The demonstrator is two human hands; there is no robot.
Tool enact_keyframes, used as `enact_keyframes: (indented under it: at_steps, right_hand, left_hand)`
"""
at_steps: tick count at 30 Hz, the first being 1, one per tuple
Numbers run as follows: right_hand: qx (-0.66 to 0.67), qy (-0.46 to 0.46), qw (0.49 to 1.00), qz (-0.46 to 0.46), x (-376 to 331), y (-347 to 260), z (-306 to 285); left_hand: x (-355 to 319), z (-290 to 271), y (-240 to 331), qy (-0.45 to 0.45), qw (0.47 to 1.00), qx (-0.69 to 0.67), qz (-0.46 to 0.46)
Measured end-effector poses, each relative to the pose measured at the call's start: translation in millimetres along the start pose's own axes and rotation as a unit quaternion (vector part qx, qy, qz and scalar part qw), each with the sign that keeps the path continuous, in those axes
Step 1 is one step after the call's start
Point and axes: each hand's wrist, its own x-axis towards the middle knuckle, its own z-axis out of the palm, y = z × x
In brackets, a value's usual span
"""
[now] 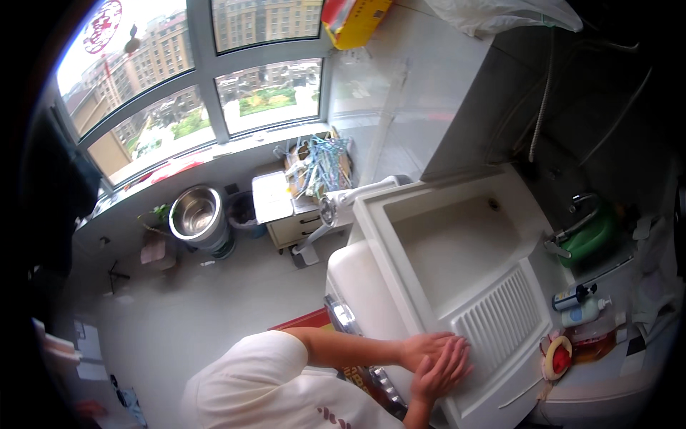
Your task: The person assembles a handheld cleaning device by attaching a long gray tube to a white motor unit, then securing a gray microfiber pad onto the device's head. The person manipulates the device components and the pad by hand to complete the assembly.
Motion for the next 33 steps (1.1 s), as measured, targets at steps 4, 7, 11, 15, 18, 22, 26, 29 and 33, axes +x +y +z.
enact_keyframes:
  at_steps: [4,7,11,15,18,22,26,29,33]
  right_hand:
    - [0.010,0.000,0.999,-0.048,-2.6,4.0,-0.4]
    - [0.006,-0.004,0.994,-0.106,-13.7,9.4,-0.7]
    - [0.045,0.020,0.991,-0.125,-21.7,16.6,-6.4]
    - [0.067,0.026,0.989,-0.130,-18.9,12.2,-13.3]
    - [0.059,0.044,0.988,-0.134,-20.5,13.3,-16.6]
    - [0.058,0.063,0.986,-0.145,-23.3,24.1,-21.7]
    - [0.109,0.084,0.985,-0.108,-18.8,12.6,-41.4]
    - [0.253,0.126,0.954,-0.095,-10.1,-13.0,-40.7]
    - [0.394,0.089,0.886,-0.230,-5.2,-101.2,-83.9]
  left_hand:
    - [-5.8,-7.4,9.6,0.075,0.997,0.014,-0.022]
    - [-29.1,-11.8,33.5,0.044,0.990,0.016,-0.130]
    - [-89.8,-42.8,73.8,0.144,0.928,0.059,-0.339]
    - [-146.5,-151.8,93.1,0.439,0.789,0.222,-0.368]
    - [-183.1,-269.0,114.0,0.707,0.637,0.106,-0.287]
    - [-189.0,-449.1,181.2,0.816,0.548,0.163,-0.085]
    - [-163.3,-529.2,247.4,0.685,0.678,0.240,-0.120]
    - [-166.9,-533.3,263.1,0.650,0.630,0.315,-0.287]
    - [-142.5,-480.3,280.8,0.562,0.652,0.409,-0.303]
